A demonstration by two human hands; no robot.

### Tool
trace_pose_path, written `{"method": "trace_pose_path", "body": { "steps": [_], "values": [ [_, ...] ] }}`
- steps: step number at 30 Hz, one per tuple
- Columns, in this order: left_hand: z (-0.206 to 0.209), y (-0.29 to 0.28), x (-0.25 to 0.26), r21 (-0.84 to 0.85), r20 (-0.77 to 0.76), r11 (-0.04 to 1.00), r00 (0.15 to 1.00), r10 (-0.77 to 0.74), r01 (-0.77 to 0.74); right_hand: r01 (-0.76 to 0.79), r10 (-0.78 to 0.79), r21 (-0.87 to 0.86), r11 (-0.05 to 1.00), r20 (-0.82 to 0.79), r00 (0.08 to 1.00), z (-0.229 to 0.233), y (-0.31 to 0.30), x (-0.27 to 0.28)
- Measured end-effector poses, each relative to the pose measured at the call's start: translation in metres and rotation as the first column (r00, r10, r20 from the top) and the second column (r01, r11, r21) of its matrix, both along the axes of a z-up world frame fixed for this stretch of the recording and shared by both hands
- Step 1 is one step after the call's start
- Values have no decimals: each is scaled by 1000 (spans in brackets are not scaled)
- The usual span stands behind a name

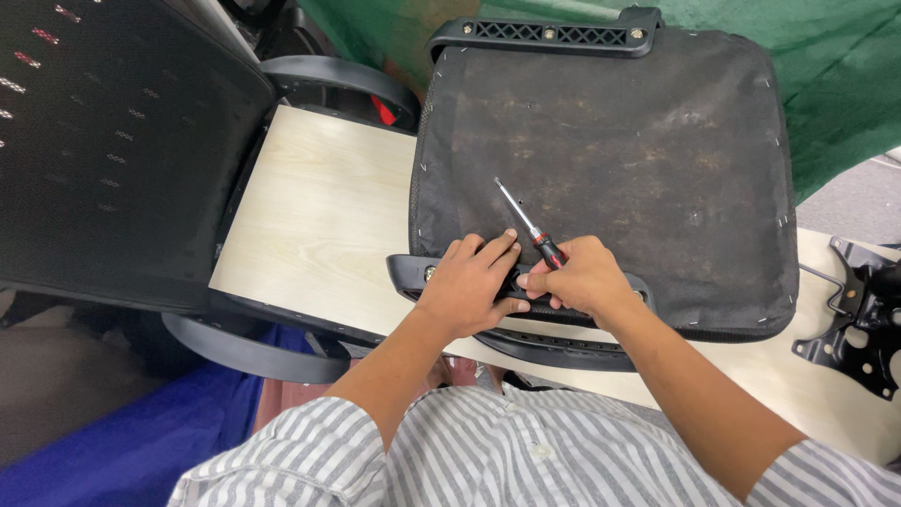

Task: The person uses a screwdriver to tighten screws on the underside of an office chair seat, securing the armrest brackets to the seat base. The person works on multiple screws in sequence, holding the chair steady with one hand while turning the screwdriver with the other.

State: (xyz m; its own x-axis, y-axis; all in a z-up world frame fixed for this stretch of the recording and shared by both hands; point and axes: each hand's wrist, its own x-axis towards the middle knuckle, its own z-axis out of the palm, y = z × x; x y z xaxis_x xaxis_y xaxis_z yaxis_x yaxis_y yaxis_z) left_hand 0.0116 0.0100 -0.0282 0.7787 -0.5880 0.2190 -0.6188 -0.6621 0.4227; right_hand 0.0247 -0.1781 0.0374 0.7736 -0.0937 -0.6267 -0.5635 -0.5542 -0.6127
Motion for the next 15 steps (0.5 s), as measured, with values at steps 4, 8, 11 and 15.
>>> {"method": "trace_pose_path", "body": {
  "steps": [4,8,11,15],
  "values": [
    [1,0,0,1,-18,1000,1000,2,-1,-107,120,-231,967,40,992,9,5,0],
    [2,0,-1,11,-58,1000,998,-4,5,-157,201,-343,926,99,975,18,13,-5],
    [0,0,0,18,-21,1000,1000,-6,6,-232,317,-445,865,128,940,21,20,-11],
    [-4,0,-1,-8,0,1000,1000,5,-5,-274,416,-524,806,172,893,21,25,-21]
  ]
}}
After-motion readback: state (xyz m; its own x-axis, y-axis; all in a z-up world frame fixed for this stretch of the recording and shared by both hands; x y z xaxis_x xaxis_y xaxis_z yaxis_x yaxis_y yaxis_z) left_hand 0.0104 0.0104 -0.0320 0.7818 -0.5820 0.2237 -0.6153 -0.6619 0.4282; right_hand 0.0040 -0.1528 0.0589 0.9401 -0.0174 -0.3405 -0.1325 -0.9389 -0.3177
